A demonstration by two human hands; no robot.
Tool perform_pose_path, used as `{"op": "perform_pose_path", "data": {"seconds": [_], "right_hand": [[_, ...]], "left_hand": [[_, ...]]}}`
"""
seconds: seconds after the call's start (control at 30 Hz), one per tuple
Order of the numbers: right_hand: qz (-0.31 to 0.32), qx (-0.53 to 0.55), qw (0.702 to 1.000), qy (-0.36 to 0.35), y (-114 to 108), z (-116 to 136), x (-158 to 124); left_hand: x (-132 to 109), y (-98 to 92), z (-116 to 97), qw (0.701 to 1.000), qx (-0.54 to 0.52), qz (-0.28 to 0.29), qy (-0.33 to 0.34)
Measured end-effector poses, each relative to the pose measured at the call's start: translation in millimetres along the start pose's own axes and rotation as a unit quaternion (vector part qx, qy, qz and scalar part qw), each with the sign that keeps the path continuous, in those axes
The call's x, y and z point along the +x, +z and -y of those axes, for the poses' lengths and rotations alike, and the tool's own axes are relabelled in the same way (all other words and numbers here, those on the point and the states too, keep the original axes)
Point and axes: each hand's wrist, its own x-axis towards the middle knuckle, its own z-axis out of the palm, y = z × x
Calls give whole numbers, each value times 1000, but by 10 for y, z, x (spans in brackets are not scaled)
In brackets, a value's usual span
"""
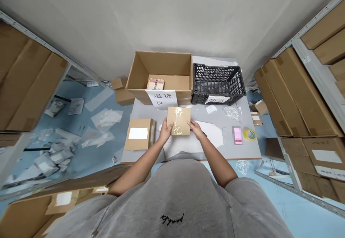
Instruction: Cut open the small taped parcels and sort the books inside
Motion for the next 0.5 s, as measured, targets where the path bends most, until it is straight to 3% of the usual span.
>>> {"op": "perform_pose_path", "data": {"seconds": [0.17,0.33,0.5], "right_hand": [[33,-11,999,-6,145,98,156],[78,14,994,-81,-8,98,152],[23,-52,994,-91,-116,73,221]], "left_hand": [[32,-151,7,1000,-28,5,2],[-267,-171,229,998,-25,-14,48],[-533,-123,405,995,29,-5,97]]}}
